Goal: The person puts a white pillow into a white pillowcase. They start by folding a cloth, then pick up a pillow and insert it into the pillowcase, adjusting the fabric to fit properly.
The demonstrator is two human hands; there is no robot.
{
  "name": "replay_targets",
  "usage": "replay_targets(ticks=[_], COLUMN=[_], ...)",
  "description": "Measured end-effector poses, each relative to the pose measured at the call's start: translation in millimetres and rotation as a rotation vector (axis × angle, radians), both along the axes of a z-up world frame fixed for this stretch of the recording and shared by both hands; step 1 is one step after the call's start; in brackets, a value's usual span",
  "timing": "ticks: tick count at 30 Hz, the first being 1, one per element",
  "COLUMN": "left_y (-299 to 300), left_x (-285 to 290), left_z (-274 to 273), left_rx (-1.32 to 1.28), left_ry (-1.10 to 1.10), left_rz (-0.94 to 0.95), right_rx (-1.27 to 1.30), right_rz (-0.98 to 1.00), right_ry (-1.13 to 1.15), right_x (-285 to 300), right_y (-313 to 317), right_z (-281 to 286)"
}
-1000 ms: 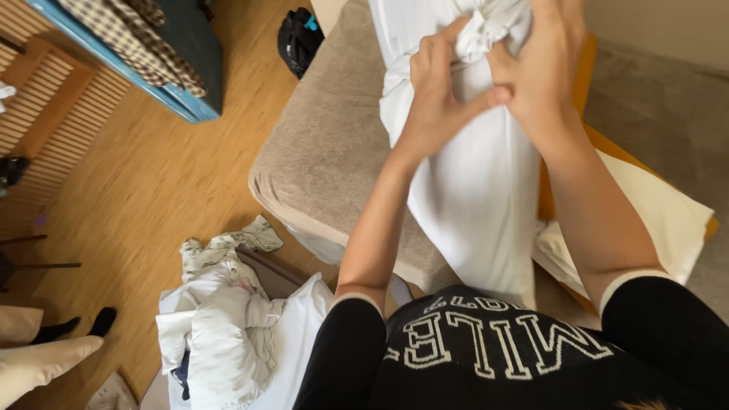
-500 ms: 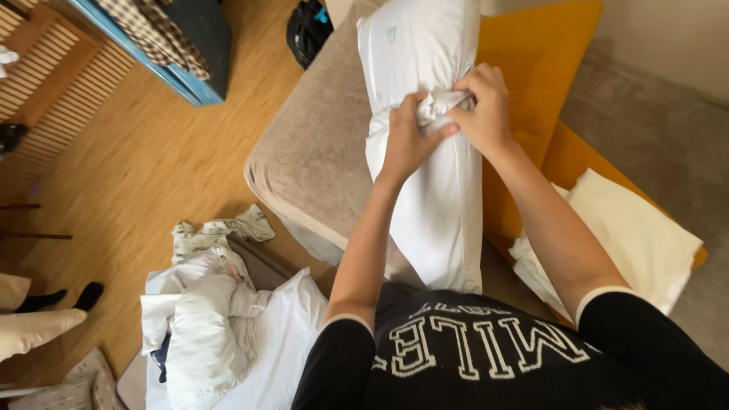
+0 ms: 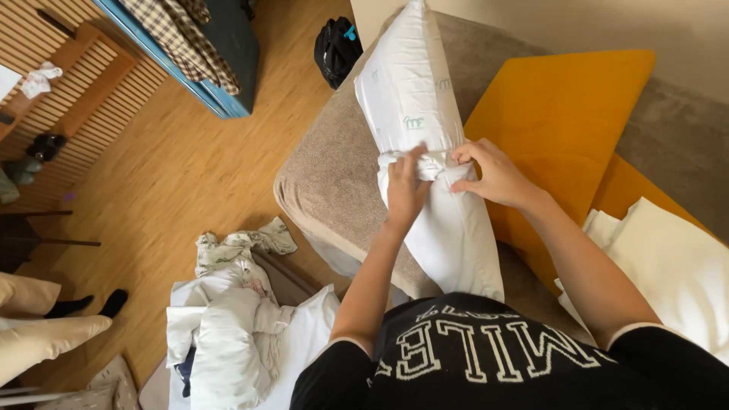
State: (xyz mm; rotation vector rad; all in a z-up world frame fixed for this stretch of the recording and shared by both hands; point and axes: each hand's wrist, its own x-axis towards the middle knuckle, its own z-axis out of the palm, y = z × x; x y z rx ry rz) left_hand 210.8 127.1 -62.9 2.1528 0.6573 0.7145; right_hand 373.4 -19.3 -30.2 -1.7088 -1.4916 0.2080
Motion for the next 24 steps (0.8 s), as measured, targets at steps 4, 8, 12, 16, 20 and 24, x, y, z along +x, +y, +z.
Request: replay_targets(ticks=[4, 8, 12, 16, 20, 24], left_y=[-3.9, -0.8, -10.9, -11.2, -3.5, 2.9], left_x=[1.9, 4.0, -21.9, -29.3, -26.3, -33.7], left_z=[-31.3, -34.0, 18.7, 14.2, -9.6, -25.3], left_rx=[0.121, 0.190, 0.075, 0.018, 0.026, 0.025], left_ry=[0.000, -0.031, -0.103, 0.079, 0.144, 0.128], left_rz=[0.002, -0.014, -0.272, -0.210, -0.070, -0.055], right_rx=[0.036, 0.099, 0.215, 0.184, 0.012, -0.215], right_rz=[-0.133, -0.214, -0.283, -0.143, 0.134, 0.185], right_ry=[-0.031, -0.137, -0.172, -0.178, -0.019, 0.058], right_x=[-4.6, 4.0, -8.8, -22.1, -30.1, -29.7], right_y=[5.2, 17.0, 28.2, 29.7, 16.7, 17.1], right_z=[-33.6, -69.1, -71.4, -40.2, -4.9, 20.5])
